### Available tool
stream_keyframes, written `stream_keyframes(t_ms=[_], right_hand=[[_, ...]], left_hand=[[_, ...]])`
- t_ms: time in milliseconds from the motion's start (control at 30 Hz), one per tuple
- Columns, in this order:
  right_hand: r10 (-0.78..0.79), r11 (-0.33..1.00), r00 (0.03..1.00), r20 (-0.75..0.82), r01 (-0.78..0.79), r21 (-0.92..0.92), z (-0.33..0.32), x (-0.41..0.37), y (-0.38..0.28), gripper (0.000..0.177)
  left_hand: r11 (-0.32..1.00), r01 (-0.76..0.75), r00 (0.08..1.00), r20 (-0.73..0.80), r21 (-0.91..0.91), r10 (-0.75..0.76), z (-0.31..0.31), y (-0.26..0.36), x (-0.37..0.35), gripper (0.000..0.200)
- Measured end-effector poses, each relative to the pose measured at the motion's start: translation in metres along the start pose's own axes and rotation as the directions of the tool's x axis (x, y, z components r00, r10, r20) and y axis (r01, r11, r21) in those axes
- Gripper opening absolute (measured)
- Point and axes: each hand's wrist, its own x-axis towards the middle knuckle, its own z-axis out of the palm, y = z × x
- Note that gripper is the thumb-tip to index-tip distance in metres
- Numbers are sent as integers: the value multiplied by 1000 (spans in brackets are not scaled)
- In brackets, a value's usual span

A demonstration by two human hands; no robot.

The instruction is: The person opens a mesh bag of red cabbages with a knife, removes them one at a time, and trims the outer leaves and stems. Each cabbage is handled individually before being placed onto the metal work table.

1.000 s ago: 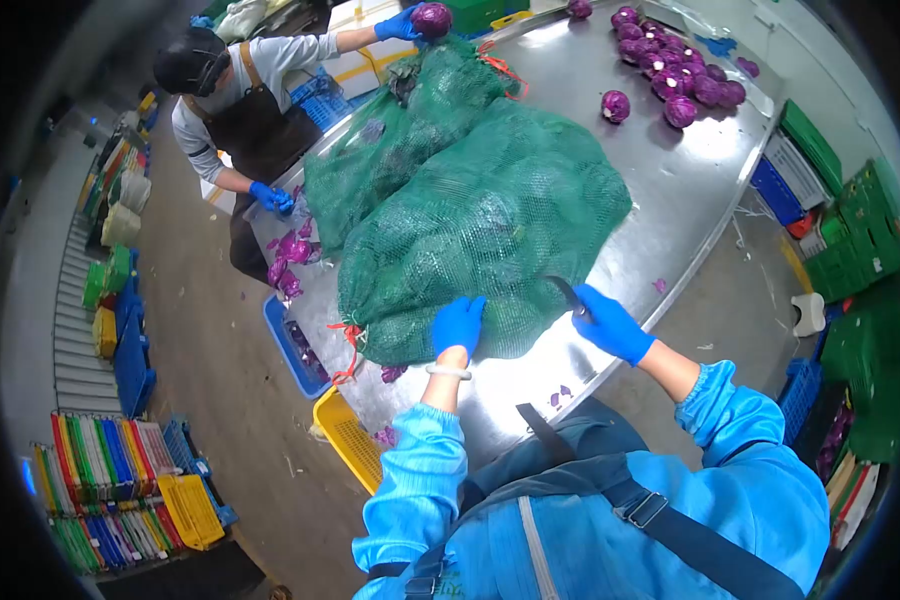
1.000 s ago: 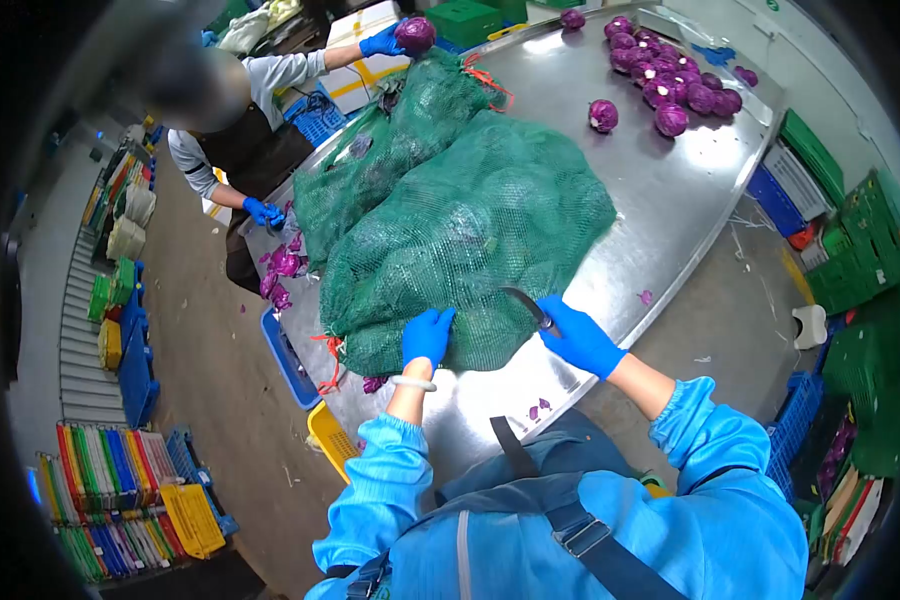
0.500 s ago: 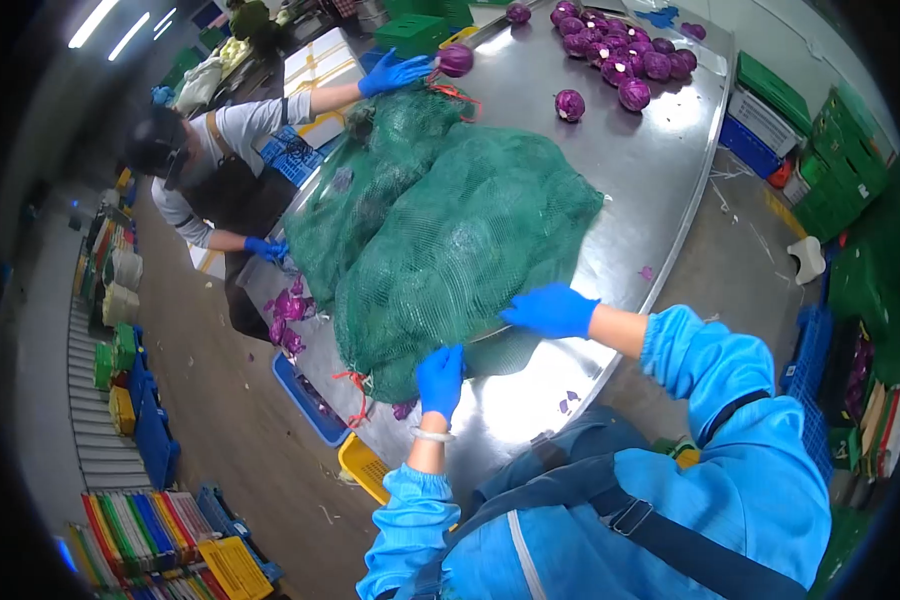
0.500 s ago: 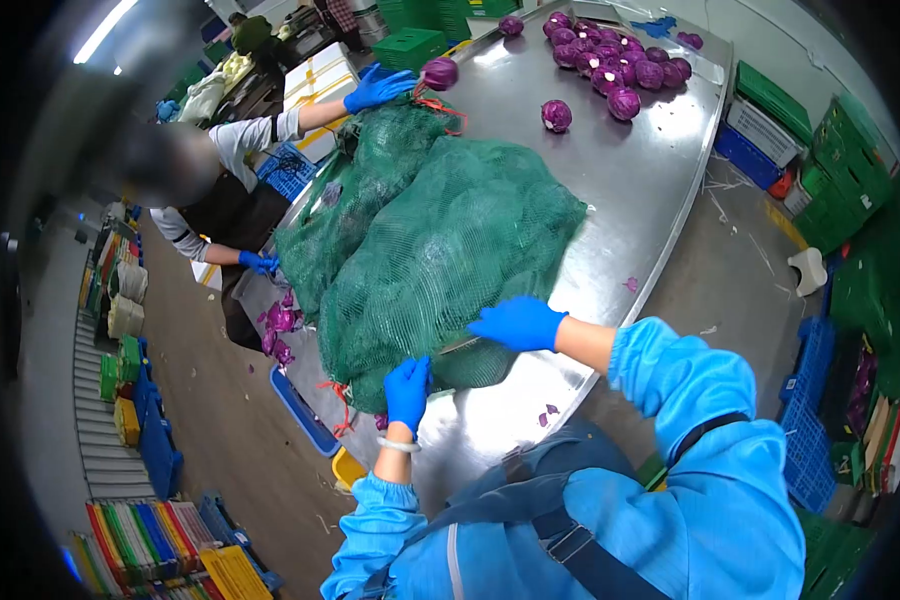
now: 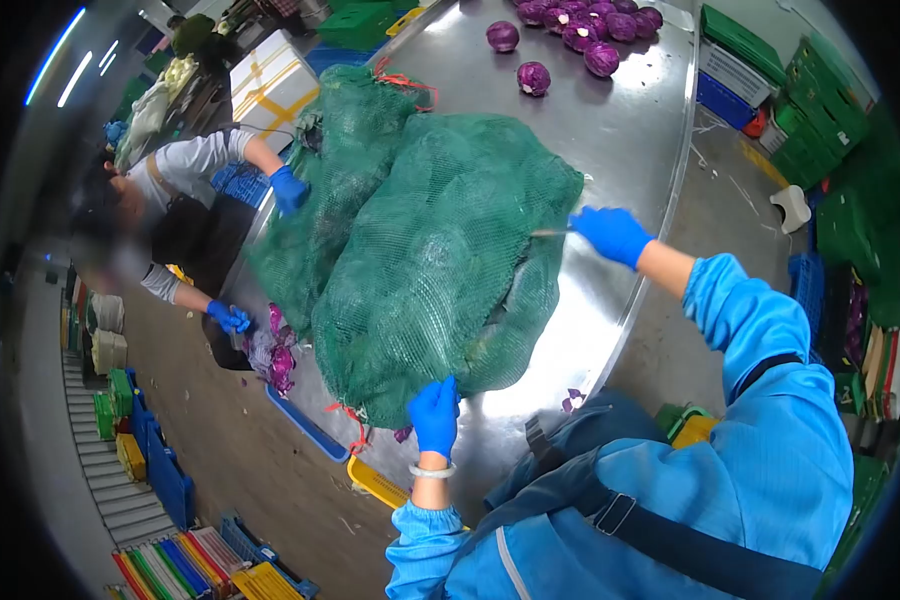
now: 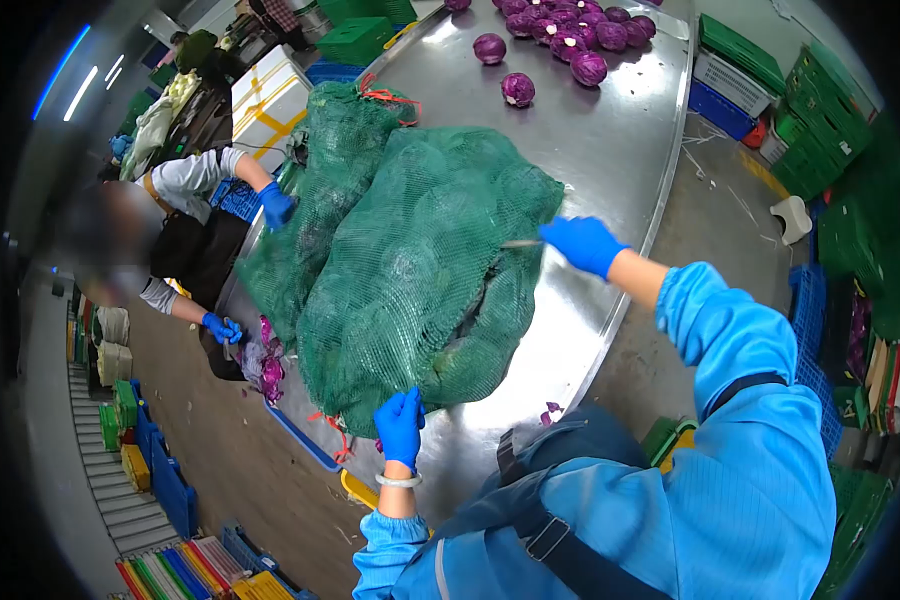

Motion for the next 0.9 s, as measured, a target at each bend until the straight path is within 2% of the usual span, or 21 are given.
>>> stream_keyframes(t_ms=[33, 133, 233, 300, 433, 500, 600, 700, 733, 800, 833, 867, 900], right_hand=[[92, 994, 994, 53, -88, -70, -13, -1, 10, 21], [49, 996, 998, -42, -52, -75, -20, 5, -5, 17], [158, 987, 975, -158, -162, -14, -4, 25, -26, 14], [177, 982, 971, -162, -184, -32, -1, 29, -24, 14], [104, 992, 975, -196, -116, -51, -14, 23, 4, 17], [143, 972, 986, -89, -156, -173, -23, 29, 22, 16], [17, 992, 978, -206, -42, -121, 1, 53, 20, 15], [152, 975, 978, -145, -173, -140, 8, 70, 18, 14], [62, 988, 988, -144, -81, -132, -3, 60, 25, 14], [168, 983, 936, -309, -182, -16, 11, 45, 82, 15], [294, 942, 942, -159, -314, -120, -10, 34, 88, 18], [306, 927, 943, -135, -327, -182, -11, 29, 93, 20], [295, 943, 944, -146, -312, -113, -10, 26, 87, 21]], left_hand=[[1000, 8, 1000, -7, -16, -8, 2, -1, 2, 36], [998, 32, 999, -8, -56, -32, 6, -5, 0, 36], [997, 34, 999, -12, -68, -35, 4, -1, 0, 37], [998, 41, 999, -9, -37, -42, 1, 5, -1, 37], [999, 29, 999, -19, -21, -29, 2, 7, -4, 37], [999, 30, 999, -21, -34, -31, 2, 5, -3, 37], [995, 66, 998, -10, -78, -67, 4, 4, -1, 36], [999, 31, 999, 9, -7, -31, 2, 7, 0, 36], [1000, 30, 999, 11, 3, -30, -1, 6, 0, 36], [1000, 25, 1000, 16, 13, -25, -4, 1, 2, 36], [999, 45, 999, 11, -28, -44, -4, 3, 3, 36], [996, 64, 998, 8, -69, -64, -3, 6, 5, 36], [990, 85, 996, 3, -114, -85, -1, 8, 6, 35]])
